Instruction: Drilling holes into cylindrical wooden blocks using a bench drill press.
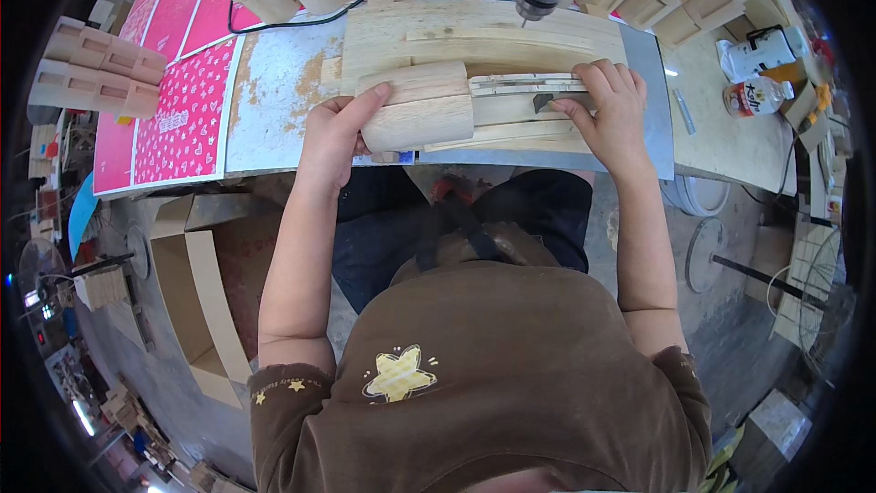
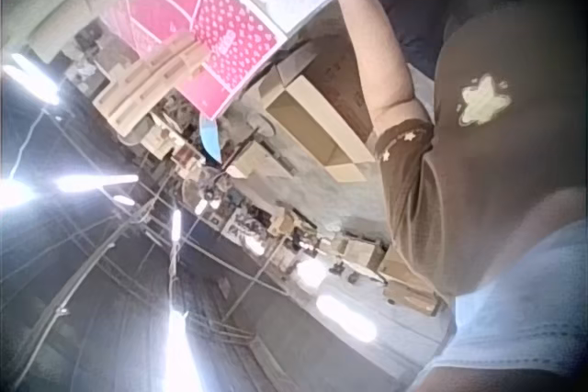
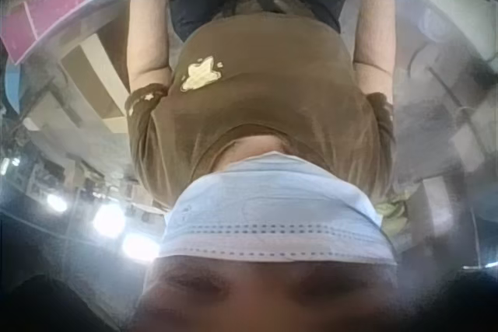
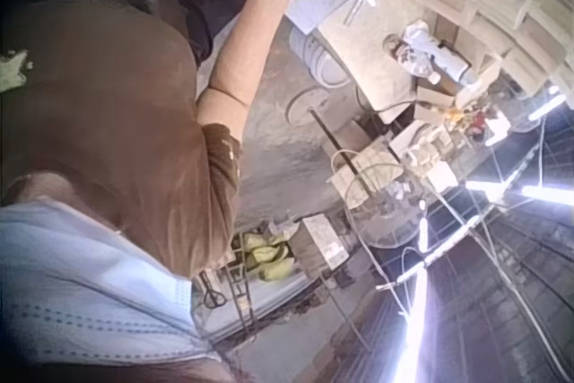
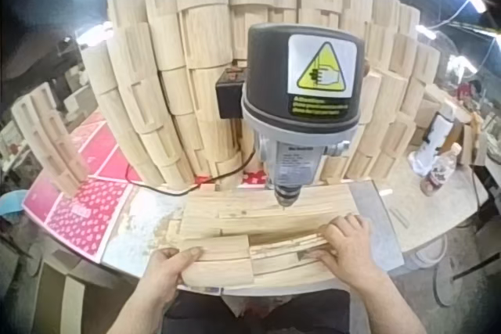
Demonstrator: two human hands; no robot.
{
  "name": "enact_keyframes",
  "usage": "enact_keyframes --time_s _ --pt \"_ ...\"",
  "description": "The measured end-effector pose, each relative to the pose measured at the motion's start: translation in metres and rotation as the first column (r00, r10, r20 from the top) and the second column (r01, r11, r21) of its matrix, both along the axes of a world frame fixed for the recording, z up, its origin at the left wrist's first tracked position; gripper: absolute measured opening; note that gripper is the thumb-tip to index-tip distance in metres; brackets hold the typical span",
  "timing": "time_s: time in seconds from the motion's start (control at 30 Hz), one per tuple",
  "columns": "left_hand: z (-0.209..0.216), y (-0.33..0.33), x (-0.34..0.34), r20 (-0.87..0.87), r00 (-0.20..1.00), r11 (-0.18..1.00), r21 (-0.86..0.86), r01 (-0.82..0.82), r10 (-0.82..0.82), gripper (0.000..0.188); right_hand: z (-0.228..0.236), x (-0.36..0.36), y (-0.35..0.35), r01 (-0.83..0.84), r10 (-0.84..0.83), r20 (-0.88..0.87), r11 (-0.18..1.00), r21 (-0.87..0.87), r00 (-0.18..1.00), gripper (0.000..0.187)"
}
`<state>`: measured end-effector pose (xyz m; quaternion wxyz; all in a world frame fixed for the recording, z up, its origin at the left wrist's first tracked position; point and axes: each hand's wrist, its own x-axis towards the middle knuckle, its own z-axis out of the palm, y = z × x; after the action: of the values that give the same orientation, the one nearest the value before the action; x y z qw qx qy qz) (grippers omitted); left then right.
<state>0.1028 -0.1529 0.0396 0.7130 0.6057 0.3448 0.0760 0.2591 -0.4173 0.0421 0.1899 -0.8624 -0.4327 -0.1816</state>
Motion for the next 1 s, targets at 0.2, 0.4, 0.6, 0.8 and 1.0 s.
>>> enact_keyframes --time_s 0.2,0.4,0.6,0.8,1.0 --pt "-0.004 -0.001 0.009 -0.013 0.991 0.99 0.053 0.134 -0.133 0.045 -0.001 0.003 -0.008 -0.004 0.004 0.014 1.0 -0.001 1.0 0.037" --pt "-0.017 -0.041 0.028 -0.016 0.987 0.986 0.032 0.162 -0.162 0.047 -0.003 -0.006 0.003 -0.007 0.007 0.01 1.0 -0.009 1.0 0.036" --pt "-0.044 -0.061 0.026 0.403 0.9 0.904 0.426 -0.023 -0.168 0.065 -0.006 -0.003 -0.009 0.093 -0.094 0.024 0.995 0.045 0.995 0.045" --pt "-0.055 -0.071 0.039 0.143 0.917 0.387 0.922 0.014 -0.373 0.086 -0.014 0.016 0.0 0.227 -0.225 -0.03 0.972 0.066 0.974 0.05" --pt "-0.072 -0.043 0.061 0.15 0.952 0.263 0.962 -0.078 -0.268 0.076 -0.019 0.027 0.025 0.217 -0.218 -0.001 0.972 0.094 0.976 0.05"
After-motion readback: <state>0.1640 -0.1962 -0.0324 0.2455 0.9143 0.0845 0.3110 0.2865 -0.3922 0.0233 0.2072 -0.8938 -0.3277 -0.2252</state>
